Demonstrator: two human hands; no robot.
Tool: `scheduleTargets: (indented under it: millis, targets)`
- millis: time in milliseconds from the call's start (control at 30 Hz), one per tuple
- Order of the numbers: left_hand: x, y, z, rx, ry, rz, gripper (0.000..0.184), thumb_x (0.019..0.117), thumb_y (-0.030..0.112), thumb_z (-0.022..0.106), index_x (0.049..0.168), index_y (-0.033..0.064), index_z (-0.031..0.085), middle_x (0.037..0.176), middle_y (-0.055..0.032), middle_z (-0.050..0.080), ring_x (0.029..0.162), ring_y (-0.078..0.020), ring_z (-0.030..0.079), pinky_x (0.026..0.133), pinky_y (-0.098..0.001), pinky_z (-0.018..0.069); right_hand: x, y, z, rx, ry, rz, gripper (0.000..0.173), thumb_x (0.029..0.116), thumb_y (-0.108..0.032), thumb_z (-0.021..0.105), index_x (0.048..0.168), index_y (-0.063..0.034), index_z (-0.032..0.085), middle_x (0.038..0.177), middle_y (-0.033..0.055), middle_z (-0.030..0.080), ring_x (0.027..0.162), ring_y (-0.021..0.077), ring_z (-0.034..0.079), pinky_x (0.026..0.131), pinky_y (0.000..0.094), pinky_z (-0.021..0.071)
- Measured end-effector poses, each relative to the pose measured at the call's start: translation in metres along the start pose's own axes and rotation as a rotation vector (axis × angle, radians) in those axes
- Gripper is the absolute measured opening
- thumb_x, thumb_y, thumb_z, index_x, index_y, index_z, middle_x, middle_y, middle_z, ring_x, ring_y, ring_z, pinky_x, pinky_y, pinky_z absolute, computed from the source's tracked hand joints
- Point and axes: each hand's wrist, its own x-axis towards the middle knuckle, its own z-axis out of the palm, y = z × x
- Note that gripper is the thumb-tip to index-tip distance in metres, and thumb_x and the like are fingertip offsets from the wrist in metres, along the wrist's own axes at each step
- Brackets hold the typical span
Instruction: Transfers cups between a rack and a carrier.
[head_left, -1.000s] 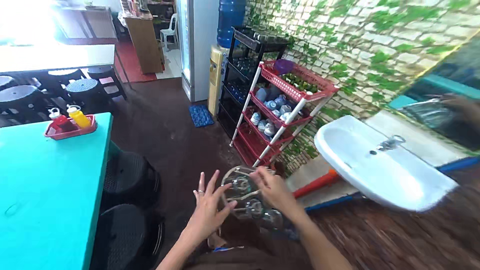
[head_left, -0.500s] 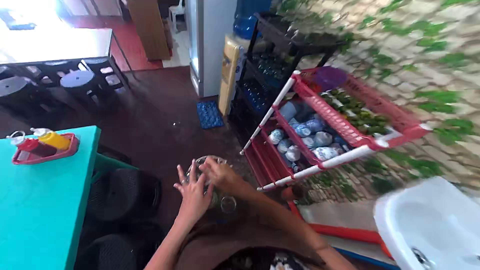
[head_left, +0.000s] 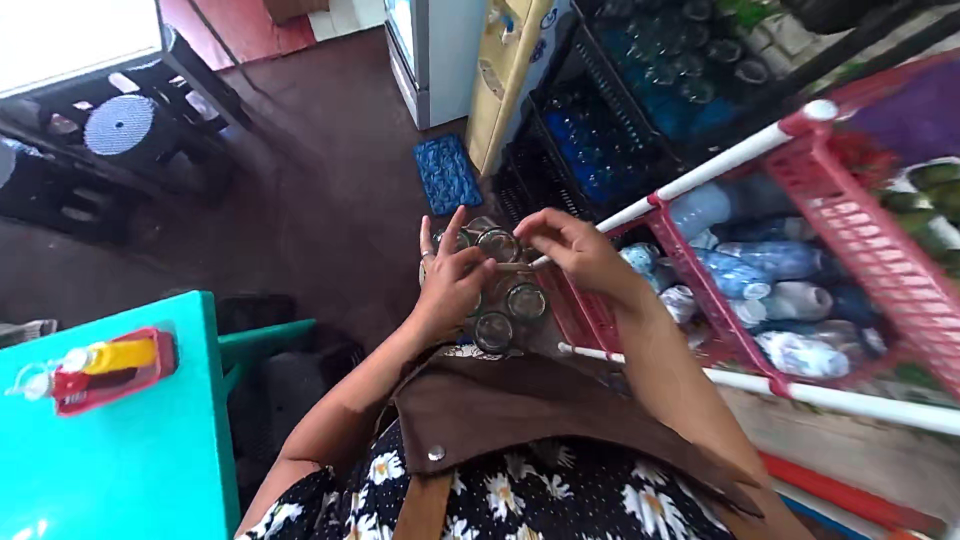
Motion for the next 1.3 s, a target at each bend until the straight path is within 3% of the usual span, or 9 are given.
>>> scheduleTargets:
  millis: [200, 333, 500, 633, 733, 833, 967, 1133, 1300]
  targets:
    - [0.125, -0.003, -0.036, 0.054, -0.065, 0.060, 0.028, 0.1000, 0.021, 0.060, 0.081, 0.0075, 0.076, 0.171, -0.0101, 0.020, 0.157, -0.0435, 0.002, 0.121, -0.0669, 0.0007, 0.127, 0.019, -0.069, -0.202, -0.293, 0.046, 0.041, 0.0991, -0.011, 0.065, 0.140, -0.0103, 0.061, 0.147, 0.0171, 0.053, 0.128, 0.0319, 0.058, 0.099, 0.0478, 0.0538]
    - [0.203, -0.002, -0.050, 0.113, -0.089, 0.028, 0.029, 0.1002, 0.021, 0.060, 0.080, 0.0090, 0.077, 0.170, -0.0058, 0.022, 0.157, -0.0430, 0.004, 0.121, -0.0654, 0.0046, 0.218, 0.027, -0.106, -0.300, -0.634, 0.091, 0.058, 0.0965, 0.011, 0.053, 0.148, -0.0142, 0.054, 0.156, 0.0141, 0.045, 0.140, 0.0292, 0.049, 0.108, 0.0458, 0.0482]
    - [0.295, 0.012, -0.078, 0.092, -0.121, 0.015, 0.027, 0.0984, 0.017, 0.061, 0.081, 0.0074, 0.078, 0.169, -0.0041, 0.028, 0.157, -0.0382, 0.009, 0.123, -0.0614, 0.0035, 0.305, 0.019, -0.146, -0.532, -0.744, 0.079, 0.075, 0.0841, 0.012, 0.072, 0.150, -0.0130, 0.047, 0.159, 0.0179, 0.036, 0.139, 0.0376, 0.046, 0.110, 0.0520, 0.0433]
    - [0.361, 0.021, -0.098, 0.003, -0.176, 0.024, 0.029, 0.0977, 0.012, 0.057, 0.078, 0.0051, 0.076, 0.168, -0.0048, 0.029, 0.158, -0.0336, 0.010, 0.124, -0.0578, 0.0001, 0.345, 0.041, -0.167, -0.879, -0.660, -0.180, 0.073, 0.0737, 0.002, 0.083, 0.141, -0.0206, 0.064, 0.162, 0.0121, 0.038, 0.123, 0.0443, 0.054, 0.090, 0.0610, 0.0481]
    - [0.406, 0.030, -0.109, 0.021, -0.273, 0.047, 0.030, 0.0977, 0.016, 0.057, 0.076, 0.0075, 0.075, 0.168, -0.0002, 0.029, 0.157, -0.0326, 0.011, 0.124, -0.0585, 0.0074, 0.372, 0.037, -0.176, -1.053, -0.691, -0.124, 0.057, 0.0821, -0.004, 0.079, 0.135, -0.0193, 0.068, 0.158, 0.0201, 0.041, 0.121, 0.0480, 0.054, 0.087, 0.0599, 0.0474]
    - [0.452, 0.037, -0.116, -0.001, -0.376, 0.066, 0.026, 0.0959, 0.014, 0.059, 0.077, 0.0062, 0.076, 0.168, -0.0017, 0.029, 0.156, -0.0340, 0.011, 0.122, -0.0578, 0.0121, 0.397, 0.042, -0.193, -0.985, -0.612, -0.074, 0.038, 0.0900, 0.003, 0.069, 0.124, -0.0133, 0.072, 0.147, 0.0267, 0.049, 0.110, 0.0492, 0.061, 0.085, 0.0594, 0.0529]
    - [0.514, 0.036, -0.121, -0.063, -0.522, 0.133, 0.029, 0.0943, 0.018, 0.056, 0.076, 0.0077, 0.075, 0.167, -0.0045, 0.031, 0.157, -0.0253, 0.015, 0.124, -0.0518, 0.0088, 0.409, 0.049, -0.240, -0.768, -0.434, 0.008, 0.059, 0.0835, 0.001, 0.077, 0.137, -0.0211, 0.067, 0.141, 0.0232, 0.053, 0.101, 0.0405, 0.065, 0.084, 0.0555, 0.0551]
    - [0.576, 0.048, -0.118, -0.075, -0.626, 0.255, 0.027, 0.0933, 0.018, 0.059, 0.073, 0.0090, 0.075, 0.166, -0.0063, 0.033, 0.157, -0.0264, 0.015, 0.123, -0.0537, 0.0087, 0.416, 0.033, -0.281, -0.704, -0.052, 0.127, 0.054, 0.0778, -0.014, 0.086, 0.128, -0.0246, 0.071, 0.130, 0.0158, 0.060, 0.085, 0.0305, 0.068, 0.070, 0.0509, 0.0580]
    - [0.620, 0.053, -0.121, -0.015, -0.741, 0.357, 0.029, 0.0956, 0.020, 0.059, 0.077, 0.0053, 0.076, 0.163, -0.0110, 0.038, 0.154, -0.0209, 0.027, 0.124, -0.0546, 0.0033, 0.390, -0.016, -0.321, -0.637, 0.383, 0.088, 0.054, 0.0790, -0.032, 0.080, 0.130, -0.0218, 0.067, 0.124, 0.0056, 0.062, 0.097, 0.0161, 0.067, 0.075, 0.0364, 0.0616]
